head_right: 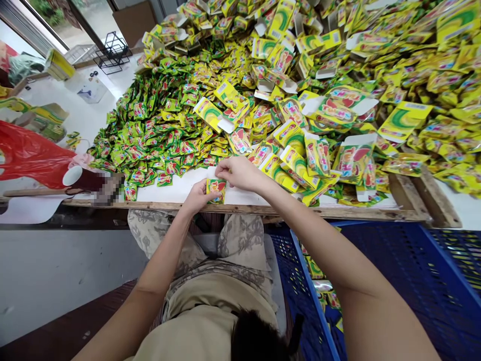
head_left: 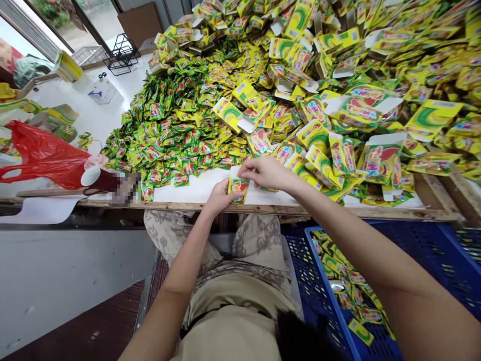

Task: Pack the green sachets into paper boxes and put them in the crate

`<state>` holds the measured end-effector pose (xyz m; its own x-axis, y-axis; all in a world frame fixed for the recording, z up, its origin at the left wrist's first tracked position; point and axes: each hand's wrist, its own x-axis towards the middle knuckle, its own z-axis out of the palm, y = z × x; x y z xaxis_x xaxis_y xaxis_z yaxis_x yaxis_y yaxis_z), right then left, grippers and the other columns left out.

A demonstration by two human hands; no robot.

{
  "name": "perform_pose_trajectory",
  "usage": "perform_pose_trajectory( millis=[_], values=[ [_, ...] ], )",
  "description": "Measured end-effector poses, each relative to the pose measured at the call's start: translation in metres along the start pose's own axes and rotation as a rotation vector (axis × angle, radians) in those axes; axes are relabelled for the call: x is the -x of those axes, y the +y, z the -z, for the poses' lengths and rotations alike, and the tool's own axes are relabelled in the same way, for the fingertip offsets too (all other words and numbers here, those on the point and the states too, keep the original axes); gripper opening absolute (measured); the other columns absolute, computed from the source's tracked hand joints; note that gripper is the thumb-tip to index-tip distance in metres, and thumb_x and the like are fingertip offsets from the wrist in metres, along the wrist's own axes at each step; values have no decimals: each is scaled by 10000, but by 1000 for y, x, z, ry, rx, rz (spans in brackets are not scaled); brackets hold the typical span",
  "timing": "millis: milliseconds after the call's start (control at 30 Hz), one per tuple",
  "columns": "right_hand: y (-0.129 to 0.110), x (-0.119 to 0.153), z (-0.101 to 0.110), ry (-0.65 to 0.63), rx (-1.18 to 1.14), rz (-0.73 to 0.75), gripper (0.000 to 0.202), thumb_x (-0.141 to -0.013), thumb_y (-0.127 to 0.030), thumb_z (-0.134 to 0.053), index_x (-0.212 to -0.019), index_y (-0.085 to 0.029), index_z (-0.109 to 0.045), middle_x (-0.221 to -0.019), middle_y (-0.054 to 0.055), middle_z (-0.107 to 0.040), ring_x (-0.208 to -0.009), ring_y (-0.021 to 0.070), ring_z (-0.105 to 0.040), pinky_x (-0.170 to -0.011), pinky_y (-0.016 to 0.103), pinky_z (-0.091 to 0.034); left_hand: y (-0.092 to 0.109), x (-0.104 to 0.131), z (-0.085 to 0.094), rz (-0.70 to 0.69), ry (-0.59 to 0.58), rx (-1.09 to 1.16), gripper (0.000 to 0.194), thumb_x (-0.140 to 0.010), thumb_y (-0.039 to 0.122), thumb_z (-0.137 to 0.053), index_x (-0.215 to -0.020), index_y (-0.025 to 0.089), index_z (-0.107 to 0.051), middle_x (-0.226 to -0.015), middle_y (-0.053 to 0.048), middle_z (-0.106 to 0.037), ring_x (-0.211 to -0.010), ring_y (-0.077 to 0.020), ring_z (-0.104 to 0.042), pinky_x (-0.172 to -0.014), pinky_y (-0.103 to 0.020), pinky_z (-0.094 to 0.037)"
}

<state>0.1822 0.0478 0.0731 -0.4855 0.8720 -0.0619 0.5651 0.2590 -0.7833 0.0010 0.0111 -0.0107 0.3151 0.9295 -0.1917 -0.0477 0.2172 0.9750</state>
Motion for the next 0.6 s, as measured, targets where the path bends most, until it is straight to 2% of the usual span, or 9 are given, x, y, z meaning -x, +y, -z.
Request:
perform_pose_trajectory(
  millis=[100,167,267,333,400,467,533,600],
  values=[
    [12,8,-4,259,-170,-47,170,-802,-305,-588,-874,-174,-669,-712,2,-678,-459,86,-545,-517,230,-427,0,0,-1,-1,60,-29,480,-536,362,-834,-888,135,-599,-844,-22,-691,-740,-144,-611,-721,-277,-475],
    [23,14,-13,353,-380,-110,253,-767,-381,-638,-905,-169,-644,-737,15,-670,-469,85,-534,-488,229,-436,1,0,-2,-6,64,-50,475,-542,372,-833,-883,134,-603,-844,-26,-692,-739,-148,-611,-724,-284,-480],
    [36,20,-33,245,-735,-206,366,-659,-473,-728,-833,-179,-598,-671,-10,-612,-493,85,-543,-479,220,-463,3,1,-1,-30,11,-70,475,-599,409,-806,-936,135,-614,-905,-44,-697,-820,-172,-625,-777,-299,-483],
    [38,19,-43,177,-869,-242,398,-614,-482,-762,-797,-186,-570,-626,-35,-570,-502,82,-548,-487,212,-475,3,2,-1,-46,-2,-21,483,-670,473,-750,-1007,152,-619,-981,-50,-697,-944,-198,-626,-859,-317,-475],
    [37,14,-47,150,-893,-245,376,-618,-444,-772,-786,-189,-553,-615,-46,-556,-503,77,-544,-488,207,-477,4,2,0,2,2,105,498,-746,566,-647,-1045,169,-622,-1024,-55,-700,-1066,-227,-607,-936,-347,-460],
    [33,7,-45,128,-845,-225,308,-645,-365,-763,-768,-191,-541,-607,-53,-545,-492,72,-527,-476,204,-468,7,0,1,109,-19,255,522,-792,619,-553,-1043,167,-630,-1014,-68,-712,-1123,-252,-596,-972,-382,-452],
    [29,0,-40,103,-782,-218,235,-661,-262,-738,-744,-192,-530,-588,-64,-521,-474,68,-500,-457,201,-447,13,-2,2,187,-61,360,474,-811,564,-555,-1029,152,-639,-993,-79,-722,-1117,-264,-608,-984,-403,-451],
    [26,-6,-36,88,-729,-230,180,-666,-181,-696,-732,-192,-528,-563,-74,-490,-457,67,-470,-438,198,-421,23,-7,3,213,-104,411,362,-777,412,-638,-1012,136,-645,-979,-78,-728,-1081,-262,-629,-987,-407,-451]
  ],
)
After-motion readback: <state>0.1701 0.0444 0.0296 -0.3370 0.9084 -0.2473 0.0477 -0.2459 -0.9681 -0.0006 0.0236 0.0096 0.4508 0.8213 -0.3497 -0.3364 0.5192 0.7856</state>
